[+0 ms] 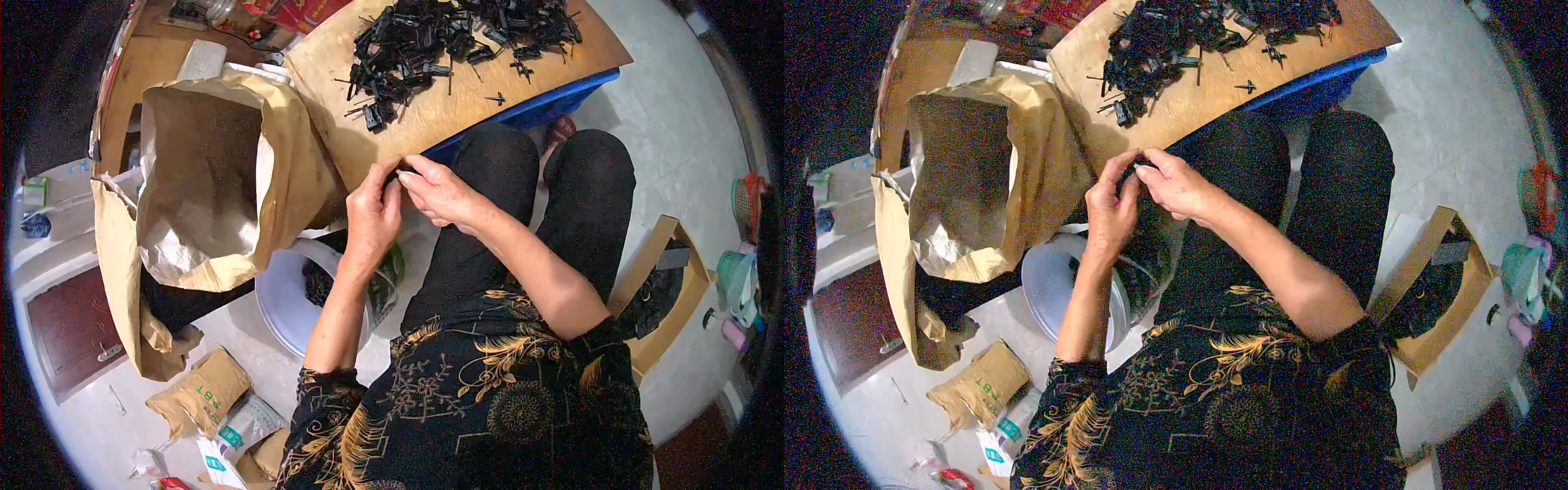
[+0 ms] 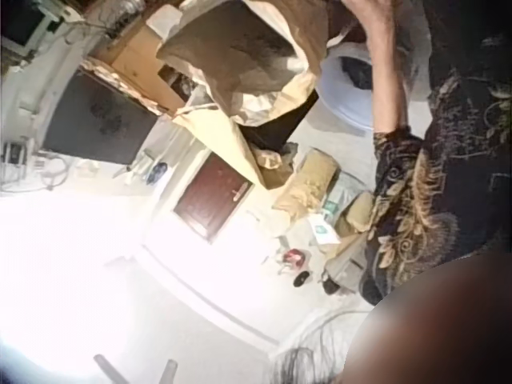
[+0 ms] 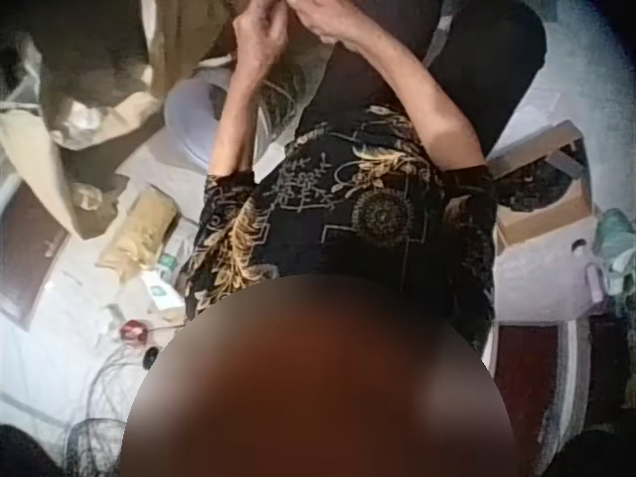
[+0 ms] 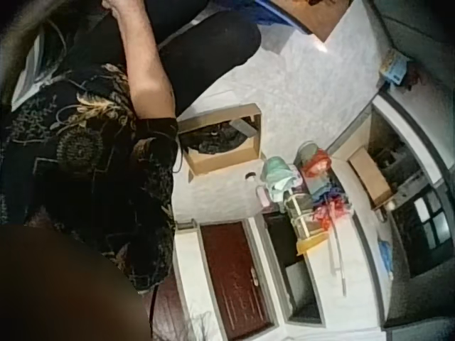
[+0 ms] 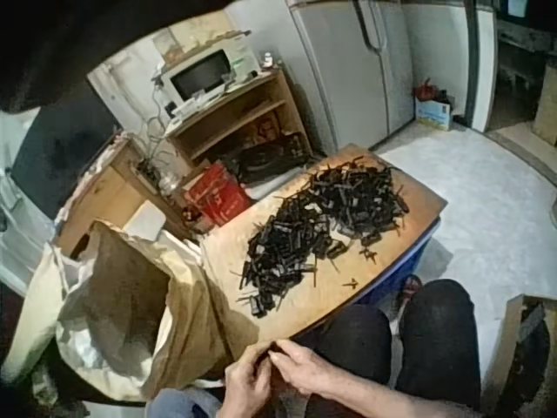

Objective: Sorting and packaging small black plastic components into a paper bag.

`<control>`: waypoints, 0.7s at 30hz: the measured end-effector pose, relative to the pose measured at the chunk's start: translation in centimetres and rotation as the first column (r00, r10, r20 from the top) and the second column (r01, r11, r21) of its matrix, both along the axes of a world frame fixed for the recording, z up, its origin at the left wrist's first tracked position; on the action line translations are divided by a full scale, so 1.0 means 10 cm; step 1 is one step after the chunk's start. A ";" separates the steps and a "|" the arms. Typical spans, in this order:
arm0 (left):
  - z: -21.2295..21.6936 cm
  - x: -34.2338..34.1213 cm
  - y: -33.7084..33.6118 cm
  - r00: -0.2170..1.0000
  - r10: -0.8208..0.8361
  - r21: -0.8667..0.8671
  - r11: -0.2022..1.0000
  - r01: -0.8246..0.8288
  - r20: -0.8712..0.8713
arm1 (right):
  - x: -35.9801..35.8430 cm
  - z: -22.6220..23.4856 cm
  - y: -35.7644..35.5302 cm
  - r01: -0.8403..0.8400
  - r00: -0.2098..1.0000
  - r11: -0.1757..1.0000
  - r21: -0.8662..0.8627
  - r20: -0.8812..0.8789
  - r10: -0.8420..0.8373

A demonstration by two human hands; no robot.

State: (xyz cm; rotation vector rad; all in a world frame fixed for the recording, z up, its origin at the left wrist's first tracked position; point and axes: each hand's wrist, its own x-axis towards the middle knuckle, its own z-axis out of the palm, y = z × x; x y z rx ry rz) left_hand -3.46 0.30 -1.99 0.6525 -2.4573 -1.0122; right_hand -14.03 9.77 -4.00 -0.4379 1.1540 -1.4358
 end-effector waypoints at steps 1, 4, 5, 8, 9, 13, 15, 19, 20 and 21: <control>0.03 0.02 -0.02 1.000 -0.016 0.120 0.993 0.015 0.011 | -0.02 0.01 0.02 -0.097 0.987 0.995 0.020 0.131 0.093; 0.29 0.08 -0.04 1.000 0.008 0.767 0.642 -0.011 0.007 | -0.04 0.10 0.10 -0.082 0.984 0.993 -0.081 0.153 0.093; 0.33 0.13 -0.08 1.000 0.004 0.860 0.510 0.017 -0.022 | -0.05 0.13 0.11 -0.093 0.983 0.989 -0.114 0.149 0.110; 0.39 0.21 -0.02 0.988 0.062 0.950 0.290 0.119 -0.143 | -0.05 0.14 0.15 -0.127 0.972 0.975 -0.183 0.172 0.159; 0.41 0.21 0.00 0.979 0.069 0.966 0.191 0.175 -0.191 | -0.05 0.14 0.16 -0.131 0.960 0.968 -0.213 0.217 0.177; 0.48 0.22 0.11 0.968 0.098 0.970 0.097 0.221 -0.230 | -0.06 0.11 0.19 -0.090 0.957 0.941 -0.327 0.234 0.172; 0.55 0.20 0.16 0.990 0.036 0.954 0.273 0.122 -0.137 | -0.07 0.12 0.21 -0.088 0.965 0.931 -0.355 0.202 0.168; 0.56 0.23 0.17 0.991 -0.134 0.720 0.689 0.080 0.019 | -0.11 0.15 0.25 -0.136 0.987 0.931 -0.339 0.037 0.157; 0.63 0.21 0.20 0.985 -0.148 0.686 0.726 0.050 0.084 | -0.09 0.15 0.25 -0.116 0.993 0.923 -0.367 -0.041 0.109; 0.60 0.20 0.22 0.985 -0.149 0.686 0.726 0.051 0.085 | -0.07 0.14 0.24 -0.100 0.992 0.914 -0.394 -0.116 0.058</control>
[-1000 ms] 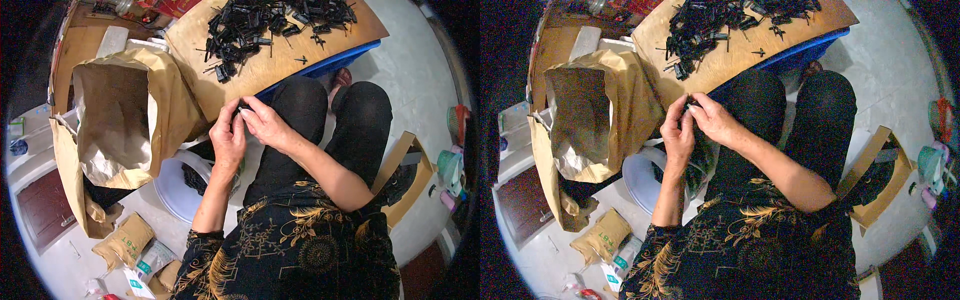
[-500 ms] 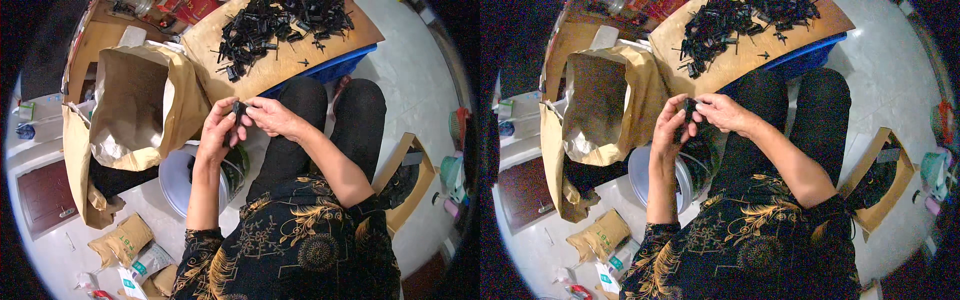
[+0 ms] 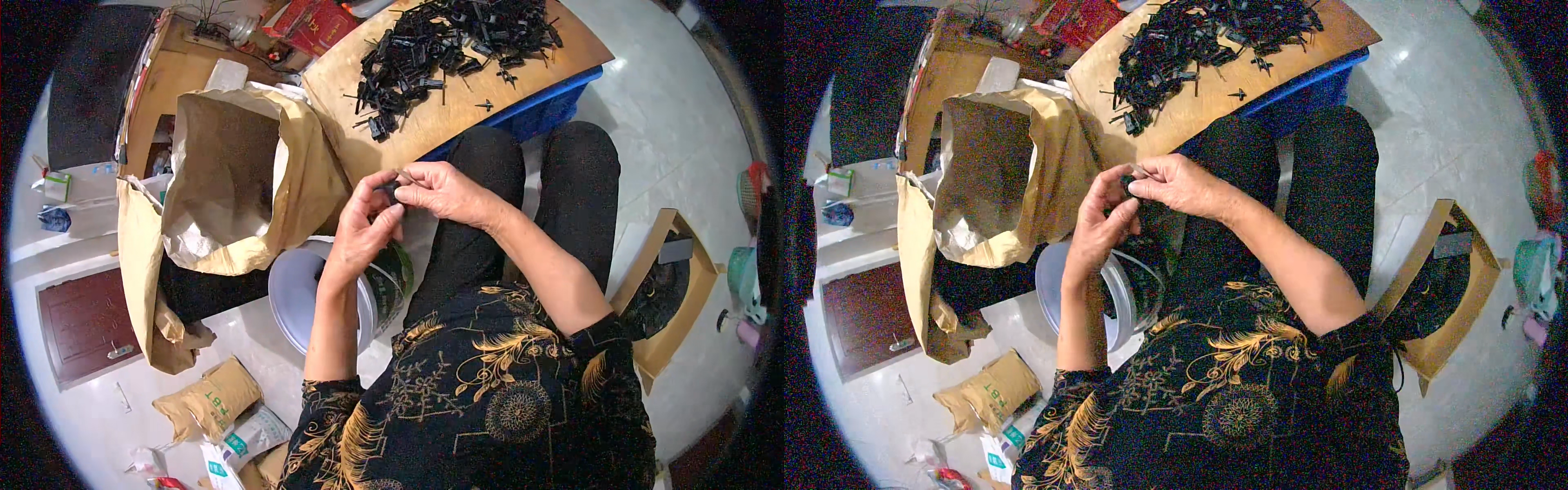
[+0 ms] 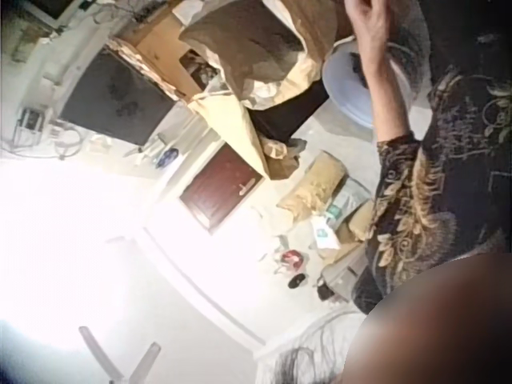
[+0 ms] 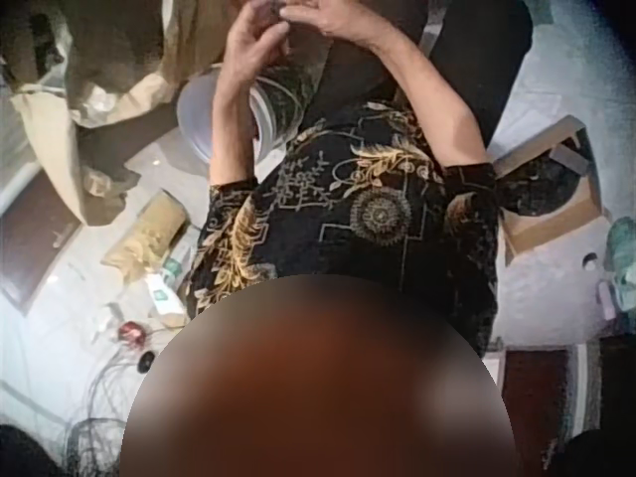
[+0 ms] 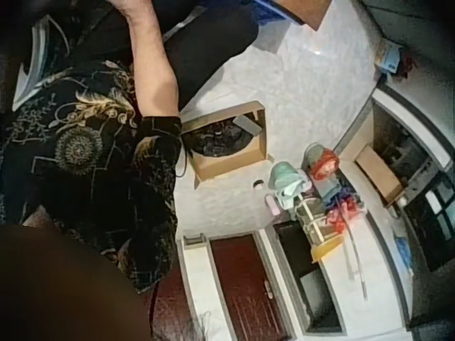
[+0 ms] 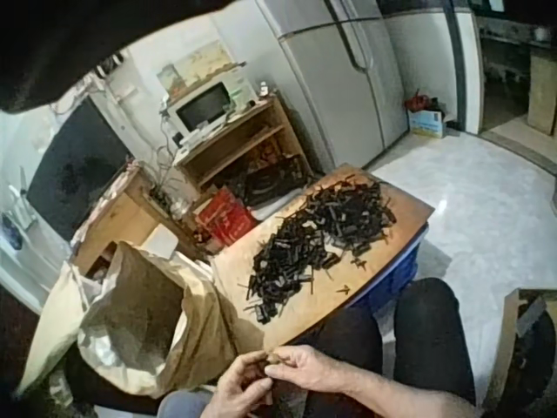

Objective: Sorting and packaging small black plastic components into a paper bag.

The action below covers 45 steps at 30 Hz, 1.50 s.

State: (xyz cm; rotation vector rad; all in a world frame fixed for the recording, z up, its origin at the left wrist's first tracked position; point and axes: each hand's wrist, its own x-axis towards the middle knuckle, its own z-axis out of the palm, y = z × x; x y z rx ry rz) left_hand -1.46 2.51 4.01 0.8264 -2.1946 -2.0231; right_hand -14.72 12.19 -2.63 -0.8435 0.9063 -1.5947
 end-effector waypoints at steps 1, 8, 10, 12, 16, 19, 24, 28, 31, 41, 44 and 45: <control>-0.05 -0.01 0.03 0.999 -0.025 -0.089 0.996 0.024 -0.019 | 0.05 -0.14 -0.05 0.023 1.000 0.999 -0.048 -0.007 -0.024; -0.03 -0.06 0.04 0.999 0.029 -0.122 0.992 -0.027 0.018 | 0.07 -0.08 -0.05 0.067 0.993 0.997 0.046 -0.105 -0.062; -0.03 -0.05 0.00 0.997 0.072 -0.046 0.996 -0.071 0.030 | 0.08 -0.09 -0.05 0.025 0.991 0.992 0.120 -0.130 -0.009; -0.09 -0.01 -0.07 0.996 0.086 0.009 0.996 -0.086 0.020 | 0.11 -0.12 -0.06 0.038 0.985 0.993 0.113 -0.171 -0.018; -0.23 0.00 -0.12 0.997 0.082 0.034 0.996 -0.082 -0.006 | 0.14 -0.12 -0.06 0.134 0.916 0.986 0.096 -0.391 -0.086; -0.29 -0.01 -0.15 0.998 0.064 0.028 0.998 -0.064 0.002 | 0.16 -0.12 -0.08 0.143 0.930 0.975 0.168 -0.360 -0.075; -0.35 0.02 -0.19 0.997 0.069 -0.126 0.990 -0.065 0.024 | 0.23 -0.17 -0.17 0.206 0.897 0.965 0.165 -0.426 -0.119; -0.42 -0.01 -0.18 0.998 0.061 -0.523 0.851 -0.048 0.008 | 0.31 -0.32 -0.24 0.326 0.811 0.944 0.047 -0.527 -0.253; -0.34 0.00 -0.17 0.994 0.086 -0.606 0.795 -0.027 0.069 | 0.37 -0.30 -0.31 0.319 0.813 0.942 0.106 -0.542 -0.215; -0.44 1.26 -0.49 0.856 0.397 -0.794 0.608 0.025 0.331 | 0.37 -0.26 -0.31 0.219 0.912 0.962 0.162 -0.385 -0.143; -0.32 1.45 -0.42 0.710 0.461 -0.785 0.583 0.210 0.533 | 0.29 -0.31 -0.32 0.366 0.872 0.926 0.096 -0.384 -0.305; -0.32 1.46 -0.42 0.636 0.490 -0.783 0.529 0.326 0.596 | 0.27 -0.24 -0.31 0.349 0.892 0.923 0.163 -0.359 -0.274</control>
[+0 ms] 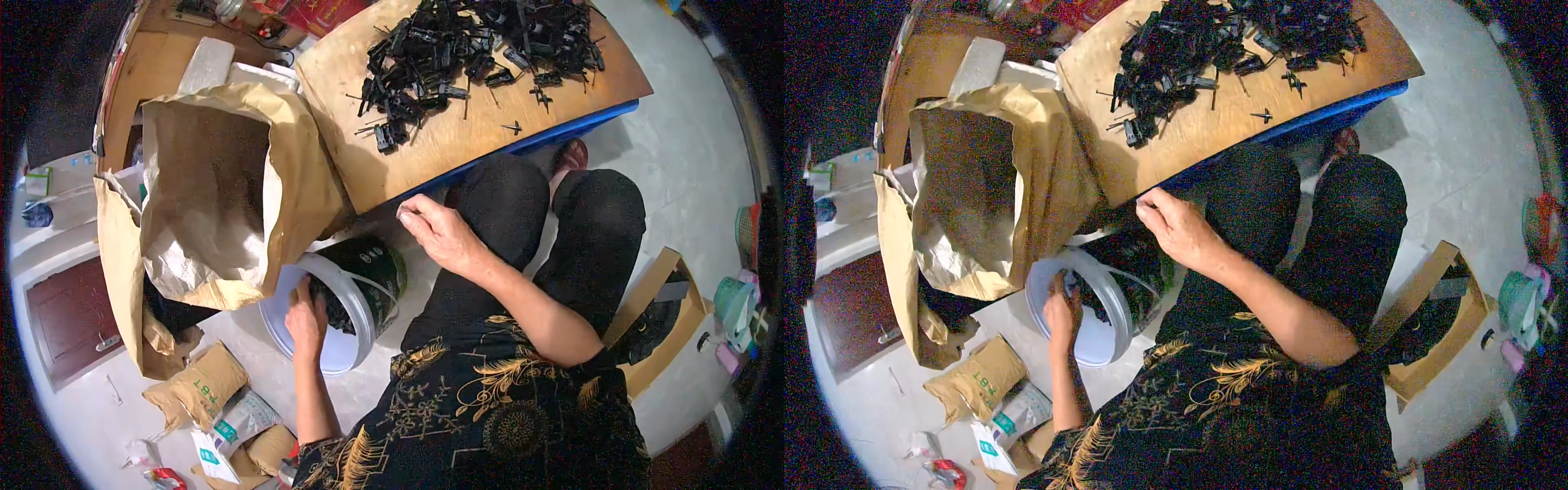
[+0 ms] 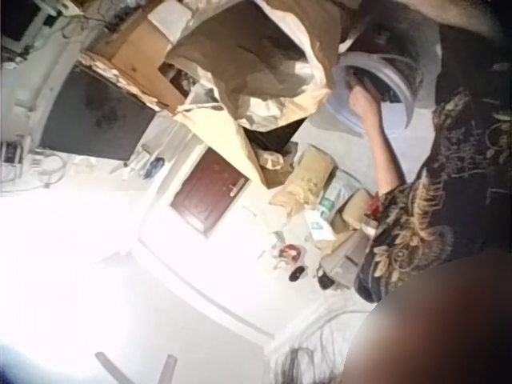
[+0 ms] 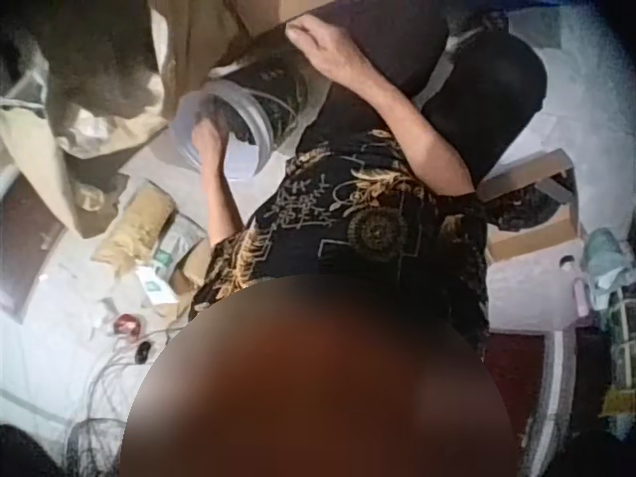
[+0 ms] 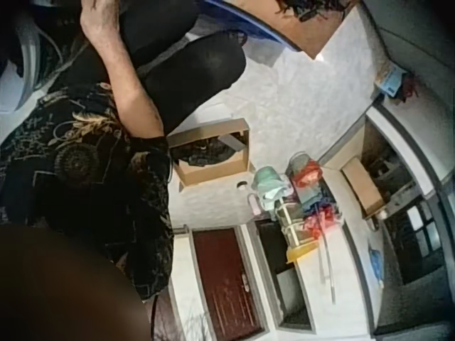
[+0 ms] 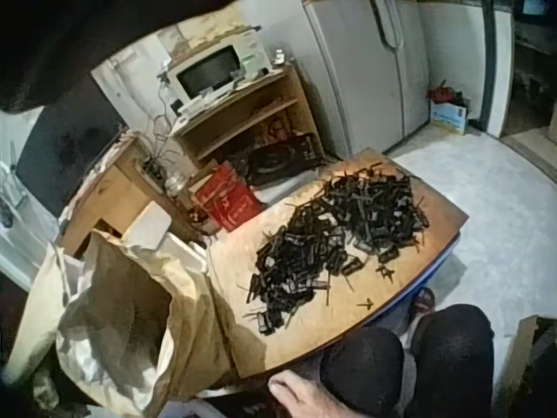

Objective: Sorting and packaging small black plastic components into a paper bag.

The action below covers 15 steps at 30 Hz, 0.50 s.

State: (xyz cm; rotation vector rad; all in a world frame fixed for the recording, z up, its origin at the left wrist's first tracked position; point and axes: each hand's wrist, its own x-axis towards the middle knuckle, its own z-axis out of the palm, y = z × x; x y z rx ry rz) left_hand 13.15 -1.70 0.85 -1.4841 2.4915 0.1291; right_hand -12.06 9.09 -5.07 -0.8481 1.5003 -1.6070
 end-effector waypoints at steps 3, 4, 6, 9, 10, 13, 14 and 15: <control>-0.10 -0.30 -0.01 0.931 -0.162 -0.087 0.986 0.141 -0.327 | -0.01 0.04 0.00 0.009 0.999 0.999 0.041 0.046 -0.011; -0.14 -0.53 0.00 0.883 -0.162 -0.011 0.984 0.176 -0.440 | 0.00 -0.01 0.00 0.112 0.993 0.994 0.006 0.020 -0.112; -0.18 -1.18 0.00 0.795 -0.136 0.089 0.969 0.231 -0.591 | -0.03 -0.06 0.00 0.225 0.974 0.974 -0.026 -0.005 -0.225; -0.22 -2.04 -0.07 0.645 -0.338 -0.018 0.893 0.449 -0.685 | -0.10 -0.03 -0.01 0.322 0.942 0.946 -0.038 0.109 -0.317; -0.32 -2.27 -0.11 0.540 -0.363 -0.055 0.862 0.503 -0.759 | -0.14 0.01 0.01 0.314 0.932 0.949 -0.028 0.199 -0.302; -0.49 -2.88 -0.26 0.492 -0.536 -0.187 0.783 0.593 -0.686 | -0.20 0.10 0.04 0.320 0.886 0.947 -0.005 0.357 -0.297; -0.51 -3.05 -0.26 0.519 -0.578 -0.205 0.768 0.606 -0.630 | -0.23 0.09 0.06 0.334 0.881 0.943 -0.011 0.359 -0.308; -0.53 -3.19 -0.27 0.545 -0.617 -0.224 0.753 0.618 -0.568 | -0.24 0.09 0.07 0.345 0.877 0.938 -0.020 0.363 -0.315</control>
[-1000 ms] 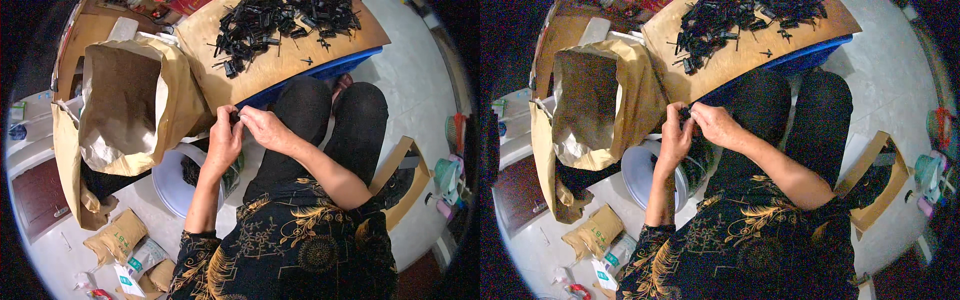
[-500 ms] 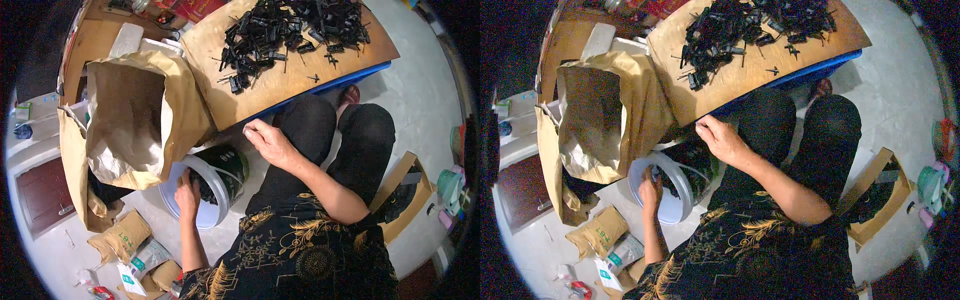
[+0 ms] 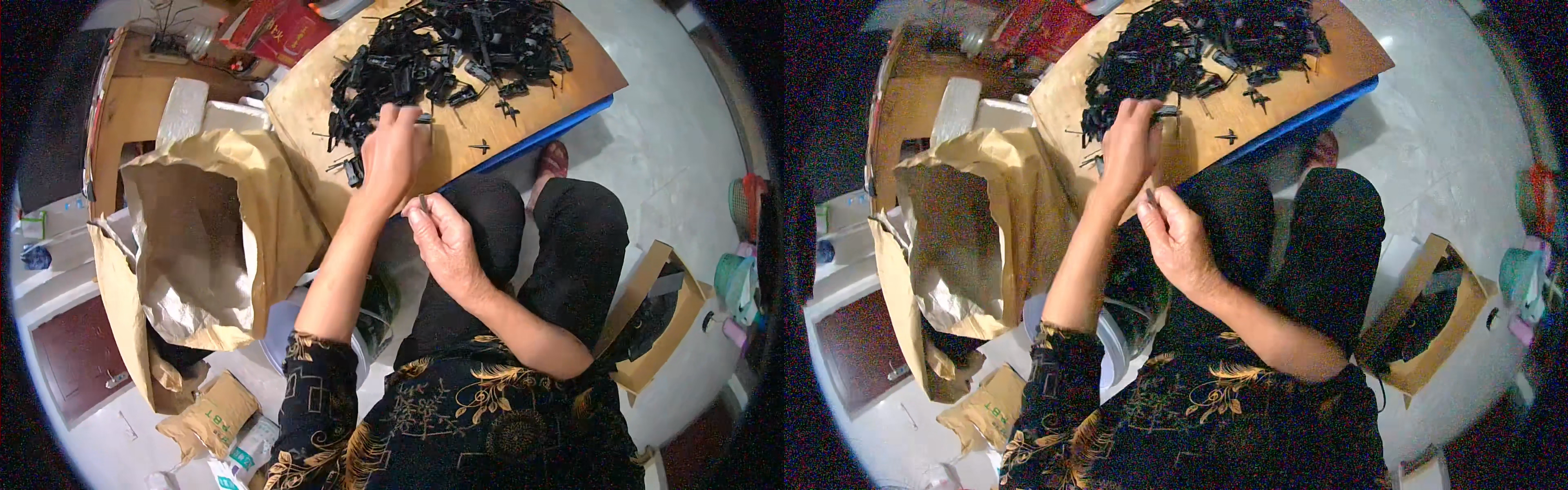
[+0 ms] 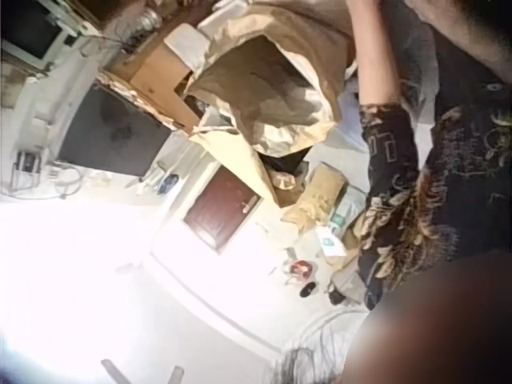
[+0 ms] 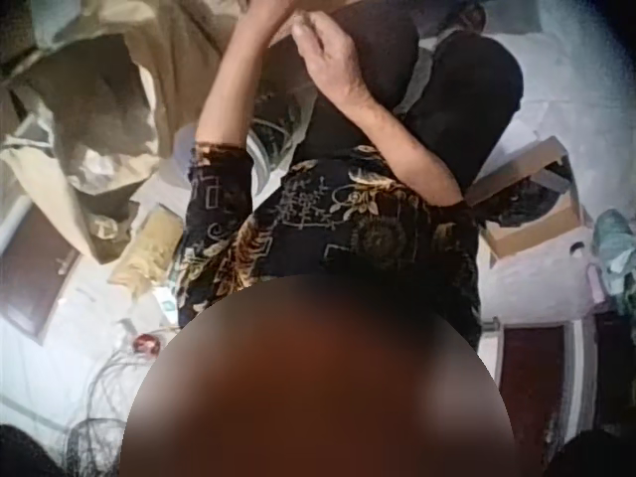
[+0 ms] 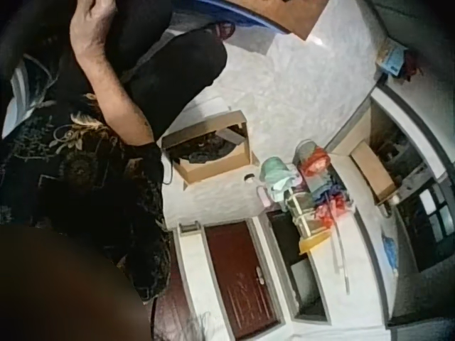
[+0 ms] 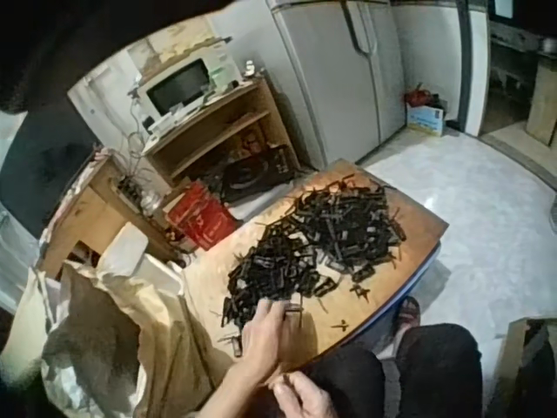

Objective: Sorting and packaging small black plastic components into a paper bag.

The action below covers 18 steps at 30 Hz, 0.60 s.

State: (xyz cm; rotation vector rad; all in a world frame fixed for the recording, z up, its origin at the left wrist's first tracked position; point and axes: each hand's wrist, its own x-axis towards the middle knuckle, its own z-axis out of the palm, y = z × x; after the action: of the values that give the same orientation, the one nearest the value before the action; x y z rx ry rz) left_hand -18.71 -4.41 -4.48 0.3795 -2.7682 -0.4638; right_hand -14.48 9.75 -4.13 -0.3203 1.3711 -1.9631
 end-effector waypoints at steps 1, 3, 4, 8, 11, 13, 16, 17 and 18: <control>-0.01 -0.10 -0.02 1.000 -0.008 0.001 1.000 0.008 0.002 | -0.01 0.02 0.01 -0.001 1.000 1.000 0.007 0.018 0.000; -0.08 -0.27 -0.04 0.930 0.130 -0.207 0.976 -0.060 0.343 | -0.04 0.07 0.01 0.015 1.000 1.000 0.001 0.007 -0.015; -0.10 -0.31 -0.06 0.930 0.124 -0.206 0.977 -0.053 0.347 | -0.05 0.09 0.01 0.018 1.000 1.000 -0.011 -0.007 -0.018; -0.15 -0.41 -0.11 0.910 0.074 -0.265 0.963 0.040 0.409 | -0.08 0.11 0.03 0.027 1.000 1.000 -0.011 -0.012 -0.027; -0.06 -0.37 -0.25 0.898 0.076 -0.091 0.995 -0.041 0.433 | -0.08 0.10 0.03 0.029 0.999 1.000 0.001 -0.046 -0.029; -0.08 -0.31 -0.51 0.949 0.010 0.132 0.990 -0.054 0.315 | -0.07 0.10 0.02 0.019 0.998 1.000 -0.006 -0.055 -0.019; 0.07 -0.27 -0.68 0.966 0.030 0.584 0.792 -0.180 0.257 | -0.07 0.07 0.03 0.007 0.997 1.000 -0.012 -0.076 -0.008; 0.16 -0.20 -0.65 0.978 0.042 0.723 0.667 -0.180 0.204 | -0.06 0.04 0.01 0.012 0.999 0.999 -0.031 -0.047 -0.014; 0.23 -0.14 -0.60 0.987 0.058 0.841 0.518 -0.156 0.147 | -0.08 0.04 0.02 0.022 0.999 0.999 -0.046 -0.023 -0.023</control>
State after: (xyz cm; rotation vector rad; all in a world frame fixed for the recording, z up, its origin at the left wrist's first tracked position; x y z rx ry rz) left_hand -20.08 -10.40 -2.15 0.7935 -2.3440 -1.8325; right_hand -15.28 9.91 -3.74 -0.3519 1.3515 -2.0174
